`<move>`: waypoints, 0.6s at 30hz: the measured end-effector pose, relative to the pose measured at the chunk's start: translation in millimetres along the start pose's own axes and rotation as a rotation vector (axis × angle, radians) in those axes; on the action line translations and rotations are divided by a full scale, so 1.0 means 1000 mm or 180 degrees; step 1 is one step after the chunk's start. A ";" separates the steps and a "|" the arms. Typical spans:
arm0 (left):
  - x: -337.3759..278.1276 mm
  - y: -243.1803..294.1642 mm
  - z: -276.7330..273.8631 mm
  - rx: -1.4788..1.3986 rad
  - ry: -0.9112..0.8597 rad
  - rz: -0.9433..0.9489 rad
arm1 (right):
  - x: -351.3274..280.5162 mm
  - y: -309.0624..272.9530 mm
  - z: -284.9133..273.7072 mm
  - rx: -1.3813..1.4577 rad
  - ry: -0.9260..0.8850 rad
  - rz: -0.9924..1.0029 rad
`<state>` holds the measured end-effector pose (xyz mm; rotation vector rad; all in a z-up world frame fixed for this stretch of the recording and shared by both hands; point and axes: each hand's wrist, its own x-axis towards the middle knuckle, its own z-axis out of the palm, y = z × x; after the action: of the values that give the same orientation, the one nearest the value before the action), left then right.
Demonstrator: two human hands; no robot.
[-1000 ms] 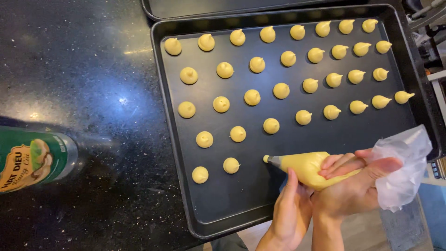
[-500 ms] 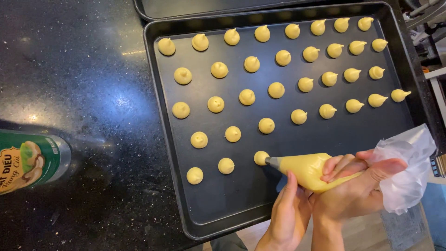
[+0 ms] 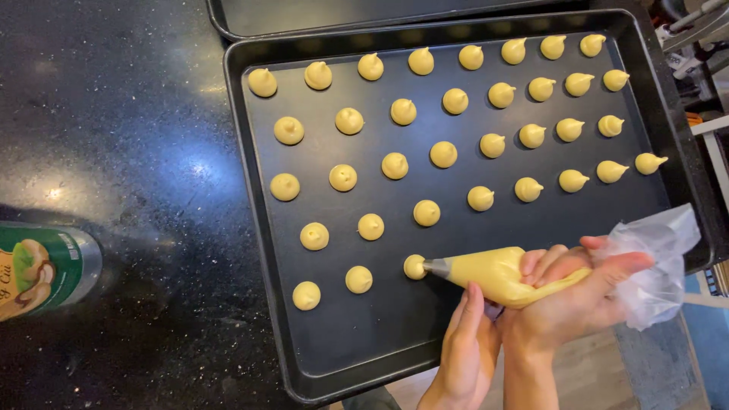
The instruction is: Piping small dollops of dough onto baking sheets using a piping bag in a bakery kitchen
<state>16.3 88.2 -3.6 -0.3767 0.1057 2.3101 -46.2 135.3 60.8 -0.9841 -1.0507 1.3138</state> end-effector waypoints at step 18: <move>0.029 -0.047 0.011 -0.0303 0.0188 -0.0470 | 0.051 0.000 -0.026 -0.0560 -0.0063 -0.0425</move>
<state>28.2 143.2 -0.3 -0.4851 -0.0029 2.1636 -22.5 186.7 55.5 -1.0143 -1.2420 1.1385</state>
